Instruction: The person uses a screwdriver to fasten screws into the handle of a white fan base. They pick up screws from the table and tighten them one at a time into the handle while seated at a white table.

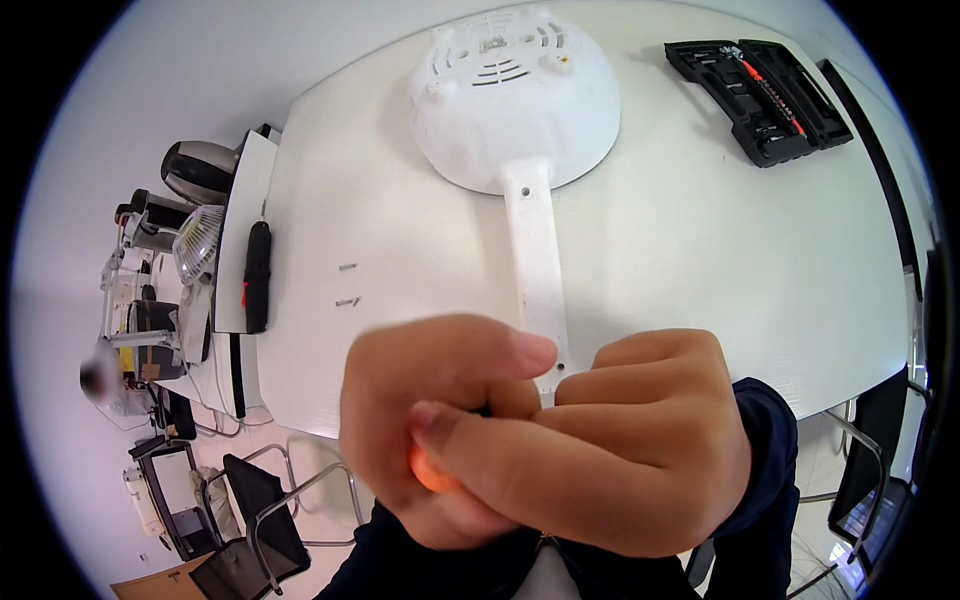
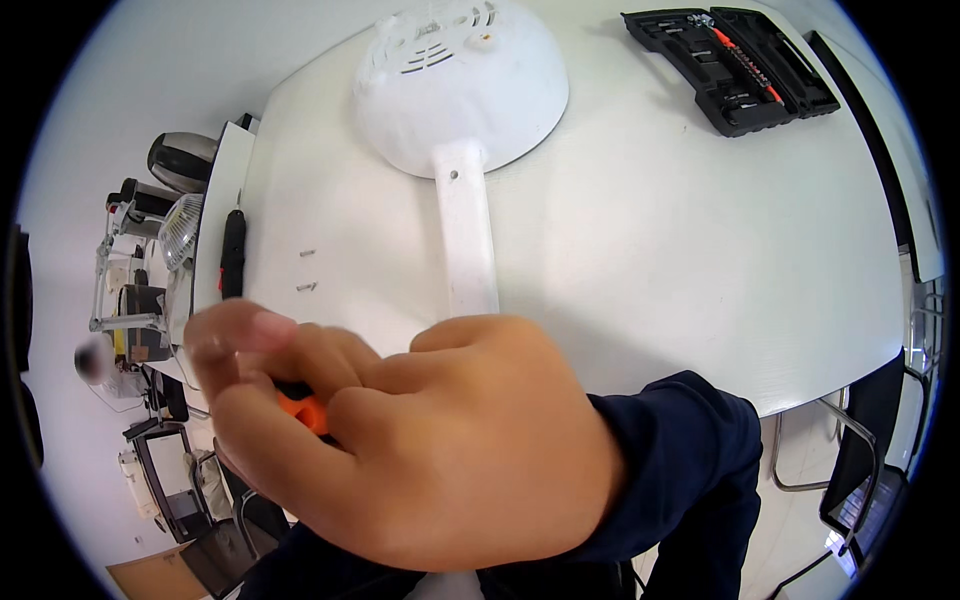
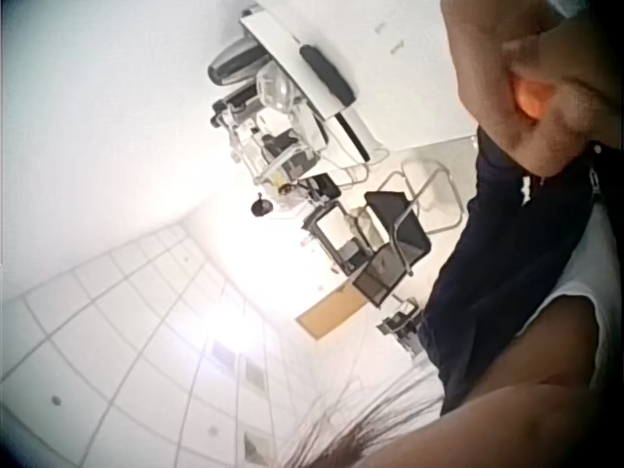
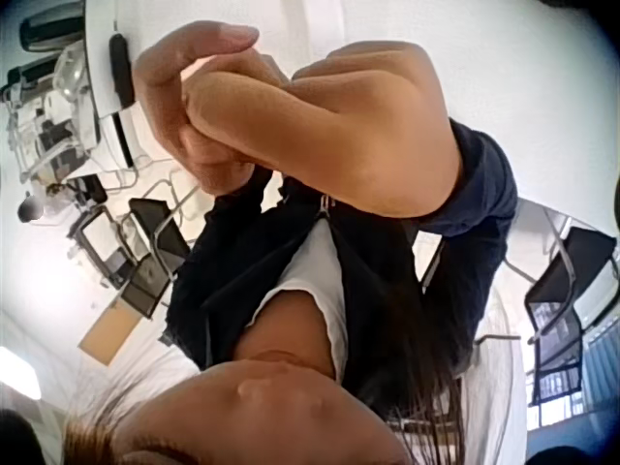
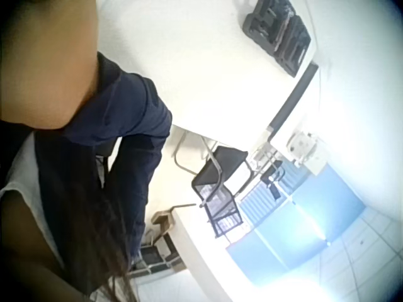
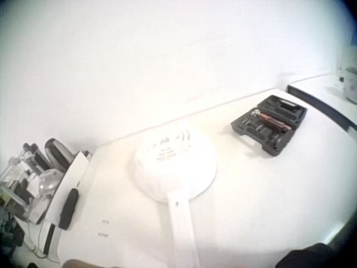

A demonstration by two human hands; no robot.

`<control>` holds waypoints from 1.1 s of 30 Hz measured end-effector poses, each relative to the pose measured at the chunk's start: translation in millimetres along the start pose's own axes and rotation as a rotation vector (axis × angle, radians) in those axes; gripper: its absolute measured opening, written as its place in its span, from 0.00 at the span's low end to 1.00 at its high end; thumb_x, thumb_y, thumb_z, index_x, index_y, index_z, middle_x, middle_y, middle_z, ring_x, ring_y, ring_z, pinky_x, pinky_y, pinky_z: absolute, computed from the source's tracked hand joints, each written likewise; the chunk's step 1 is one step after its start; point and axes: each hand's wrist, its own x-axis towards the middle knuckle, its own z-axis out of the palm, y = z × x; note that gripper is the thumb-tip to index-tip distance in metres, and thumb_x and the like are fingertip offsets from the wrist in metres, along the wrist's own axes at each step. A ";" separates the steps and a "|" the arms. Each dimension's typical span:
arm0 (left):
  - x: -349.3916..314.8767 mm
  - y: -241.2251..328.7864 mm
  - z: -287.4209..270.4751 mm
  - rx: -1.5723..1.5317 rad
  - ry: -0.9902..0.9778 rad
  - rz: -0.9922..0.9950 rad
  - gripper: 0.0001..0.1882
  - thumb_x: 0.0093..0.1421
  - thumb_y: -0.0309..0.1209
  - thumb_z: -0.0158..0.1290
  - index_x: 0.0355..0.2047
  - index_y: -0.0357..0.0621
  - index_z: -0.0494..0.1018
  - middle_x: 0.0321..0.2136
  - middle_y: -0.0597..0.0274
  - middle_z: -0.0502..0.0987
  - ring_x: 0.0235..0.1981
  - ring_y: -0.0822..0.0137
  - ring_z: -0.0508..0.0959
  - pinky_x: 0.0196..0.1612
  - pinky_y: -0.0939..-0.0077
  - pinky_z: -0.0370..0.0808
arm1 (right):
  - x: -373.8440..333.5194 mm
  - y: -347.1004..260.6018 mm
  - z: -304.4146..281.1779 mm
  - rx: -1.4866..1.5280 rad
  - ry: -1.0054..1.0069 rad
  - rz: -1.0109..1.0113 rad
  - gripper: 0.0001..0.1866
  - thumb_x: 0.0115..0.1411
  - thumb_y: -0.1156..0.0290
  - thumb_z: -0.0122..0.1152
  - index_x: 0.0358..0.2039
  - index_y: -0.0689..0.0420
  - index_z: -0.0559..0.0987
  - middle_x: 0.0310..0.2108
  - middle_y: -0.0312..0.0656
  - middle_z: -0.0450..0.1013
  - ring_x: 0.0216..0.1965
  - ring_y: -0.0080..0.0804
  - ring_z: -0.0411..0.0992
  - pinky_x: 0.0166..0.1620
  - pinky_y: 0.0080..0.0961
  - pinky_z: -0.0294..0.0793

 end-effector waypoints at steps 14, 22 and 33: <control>30.7 -5.3 -15.2 -0.676 -0.522 -0.455 0.43 0.47 0.50 0.57 0.47 0.21 0.54 0.12 0.63 0.67 0.10 0.80 0.62 0.13 0.86 0.54 | -0.7 4.7 8.1 -0.062 -0.002 0.012 0.18 0.31 0.76 0.71 0.29 0.55 0.79 0.12 0.30 0.69 0.07 0.14 0.57 0.12 0.11 0.48; 13.6 6.1 -6.1 0.107 -0.014 -0.160 0.48 0.44 0.60 0.56 0.47 0.25 0.59 0.16 0.57 0.71 0.15 0.75 0.69 0.19 0.86 0.62 | 1.8 8.7 -2.4 0.021 -0.057 0.017 0.13 0.39 0.65 0.68 0.27 0.55 0.80 0.07 0.25 0.60 0.06 0.12 0.54 0.12 0.12 0.43; 13.9 -18.4 -22.4 -0.335 -0.329 -0.135 0.34 0.48 0.51 0.52 0.42 0.30 0.61 0.18 0.57 0.72 0.15 0.72 0.69 0.19 0.85 0.64 | 3.2 16.7 -11.6 -0.001 -0.187 -0.071 0.19 0.35 0.66 0.69 0.32 0.54 0.81 0.07 0.24 0.56 0.07 0.15 0.51 0.13 0.17 0.44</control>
